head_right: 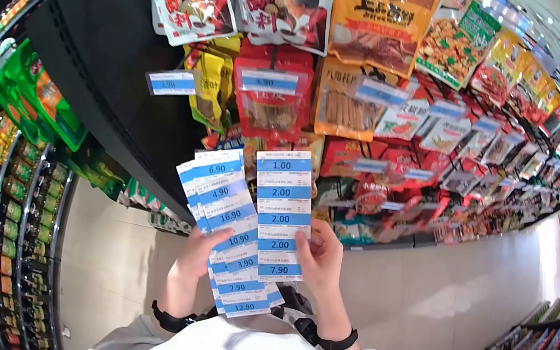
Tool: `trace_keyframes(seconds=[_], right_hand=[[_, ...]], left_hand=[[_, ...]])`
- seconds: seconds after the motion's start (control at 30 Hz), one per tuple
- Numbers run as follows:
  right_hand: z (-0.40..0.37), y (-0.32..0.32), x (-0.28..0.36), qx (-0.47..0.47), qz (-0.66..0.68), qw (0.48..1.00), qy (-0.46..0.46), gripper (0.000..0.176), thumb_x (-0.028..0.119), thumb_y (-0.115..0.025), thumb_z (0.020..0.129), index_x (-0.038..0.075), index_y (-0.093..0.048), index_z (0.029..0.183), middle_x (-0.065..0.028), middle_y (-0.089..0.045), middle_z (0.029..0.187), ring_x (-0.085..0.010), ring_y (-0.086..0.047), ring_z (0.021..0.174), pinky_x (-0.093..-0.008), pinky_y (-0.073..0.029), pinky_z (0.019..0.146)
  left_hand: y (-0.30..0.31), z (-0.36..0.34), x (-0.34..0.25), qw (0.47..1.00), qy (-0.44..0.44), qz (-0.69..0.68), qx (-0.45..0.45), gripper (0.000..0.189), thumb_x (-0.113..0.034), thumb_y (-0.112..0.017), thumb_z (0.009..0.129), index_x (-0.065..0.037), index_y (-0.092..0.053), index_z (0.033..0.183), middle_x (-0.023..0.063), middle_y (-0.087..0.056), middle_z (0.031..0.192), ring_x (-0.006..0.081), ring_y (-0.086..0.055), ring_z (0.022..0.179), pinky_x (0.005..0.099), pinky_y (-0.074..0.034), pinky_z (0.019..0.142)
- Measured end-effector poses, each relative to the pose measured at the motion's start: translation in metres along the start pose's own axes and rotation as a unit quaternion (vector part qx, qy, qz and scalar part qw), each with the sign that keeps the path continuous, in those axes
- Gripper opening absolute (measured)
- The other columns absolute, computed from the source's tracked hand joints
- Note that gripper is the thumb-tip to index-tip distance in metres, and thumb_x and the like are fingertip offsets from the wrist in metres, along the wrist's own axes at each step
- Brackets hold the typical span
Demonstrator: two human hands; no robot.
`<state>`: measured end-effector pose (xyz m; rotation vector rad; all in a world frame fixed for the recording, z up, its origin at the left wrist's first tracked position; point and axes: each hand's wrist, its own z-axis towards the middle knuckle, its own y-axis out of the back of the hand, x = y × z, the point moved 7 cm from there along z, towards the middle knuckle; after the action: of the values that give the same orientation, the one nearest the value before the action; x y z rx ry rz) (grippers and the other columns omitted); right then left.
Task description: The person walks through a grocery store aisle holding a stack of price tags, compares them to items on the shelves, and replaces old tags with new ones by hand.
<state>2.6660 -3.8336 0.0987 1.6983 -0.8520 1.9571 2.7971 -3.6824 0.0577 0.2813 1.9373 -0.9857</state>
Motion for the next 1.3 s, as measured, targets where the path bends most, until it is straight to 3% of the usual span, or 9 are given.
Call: trace_keyframes(seconds=[0.4,0.57,0.7,0.87,0.93,1.03,1.1,1.17,1.3], right_hand=[[-0.085,0.017,-0.014,-0.156,-0.005,0.988,-0.020,0.019,0.001,-0.053,0.083,-0.005,-0.050,0.100,-0.0117,-0.063,0.086,-0.0110,-0.059,0.076,-0.0215,-0.047,0.067],[-0.104,0.034,-0.033,-0.148,-0.038,0.987,-0.050,0.019,0.005,-0.056,0.081,-0.002,-0.052,0.098,-0.0052,-0.061,0.085,-0.0067,-0.055,0.077,-0.0201,-0.045,0.065],[-0.123,0.061,-0.034,-0.134,-0.092,0.984,-0.078,0.021,0.004,-0.058,0.078,-0.001,-0.052,0.098,-0.0067,-0.060,0.087,-0.0097,-0.056,0.080,-0.0219,-0.045,0.068],[-0.169,0.140,-0.030,-0.159,-0.087,0.978,-0.104,0.023,0.003,-0.060,0.076,-0.002,-0.052,0.098,-0.0086,-0.061,0.087,-0.0109,-0.057,0.079,-0.0242,-0.046,0.070],[-0.198,0.187,-0.025,-0.226,-0.112,0.963,-0.091,0.024,0.002,-0.060,0.076,-0.003,-0.053,0.099,-0.0078,-0.061,0.082,-0.0087,-0.056,0.075,-0.0213,-0.045,0.066],[-0.243,0.246,-0.012,-0.269,-0.073,0.958,-0.069,0.023,0.000,-0.060,0.076,-0.004,-0.053,0.097,-0.0071,-0.061,0.083,-0.0082,-0.057,0.074,-0.0212,-0.046,0.066],[-0.272,0.278,-0.005,-0.297,-0.068,0.951,-0.054,0.022,-0.001,-0.061,0.075,-0.003,-0.053,0.096,-0.0060,-0.061,0.084,-0.0075,-0.056,0.074,-0.0211,-0.046,0.066],[-0.298,0.304,0.000,-0.302,-0.070,0.950,-0.048,0.022,-0.001,-0.061,0.075,-0.003,-0.053,0.096,-0.0067,-0.061,0.084,-0.0084,-0.057,0.075,-0.0213,-0.046,0.067],[-0.337,0.341,0.018,-0.345,-0.077,0.935,-0.038,0.022,-0.002,-0.060,0.075,-0.005,-0.052,0.096,-0.0083,-0.061,0.086,-0.0108,-0.058,0.077,-0.0224,-0.046,0.067]], left_hand=[[-0.011,-0.004,0.044,0.987,0.086,0.049,0.125,0.037,-0.002,-0.057,0.078,0.000,-0.047,0.114,0.0083,-0.053,0.110,0.0161,-0.051,0.099,0.0303,-0.040,0.085],[-0.024,-0.014,0.080,0.979,0.133,0.055,0.143,0.038,-0.003,-0.058,0.078,-0.001,-0.047,0.114,0.0085,-0.053,0.111,0.0166,-0.050,0.101,0.0310,-0.040,0.085],[-0.050,-0.031,0.119,0.975,0.167,0.094,0.111,0.039,-0.004,-0.059,0.078,-0.001,-0.045,0.115,0.0087,-0.052,0.112,0.0183,-0.050,0.103,0.0316,-0.040,0.085],[-0.120,-0.059,0.175,0.963,0.210,0.034,0.167,0.039,-0.005,-0.058,0.079,0.000,-0.045,0.115,0.0111,-0.052,0.113,0.0213,-0.050,0.102,0.0338,-0.041,0.086],[-0.144,-0.072,0.211,0.952,0.273,0.037,0.136,0.039,-0.006,-0.057,0.079,0.000,-0.044,0.116,0.0125,-0.051,0.114,0.0228,-0.051,0.102,0.0354,-0.042,0.086],[-0.195,-0.099,0.254,0.926,0.337,0.034,0.168,0.041,-0.005,-0.056,0.080,-0.001,-0.042,0.118,0.0126,-0.051,0.114,0.0230,-0.051,0.103,0.0362,-0.044,0.086],[-0.230,-0.114,0.277,0.906,0.341,0.023,0.249,0.042,-0.007,-0.054,0.083,-0.001,-0.038,0.121,0.0114,-0.051,0.115,0.0223,-0.050,0.105,0.0343,-0.043,0.087],[-0.256,-0.129,0.305,0.893,0.358,0.012,0.274,0.040,-0.010,-0.053,0.085,-0.001,-0.039,0.121,0.0109,-0.051,0.115,0.0215,-0.050,0.105,0.0334,-0.043,0.087],[-0.300,-0.152,0.322,0.906,0.320,0.080,0.264,0.037,-0.009,-0.051,0.085,0.000,-0.041,0.120,0.0118,-0.051,0.114,0.0228,-0.052,0.103,0.0368,-0.046,0.084]])
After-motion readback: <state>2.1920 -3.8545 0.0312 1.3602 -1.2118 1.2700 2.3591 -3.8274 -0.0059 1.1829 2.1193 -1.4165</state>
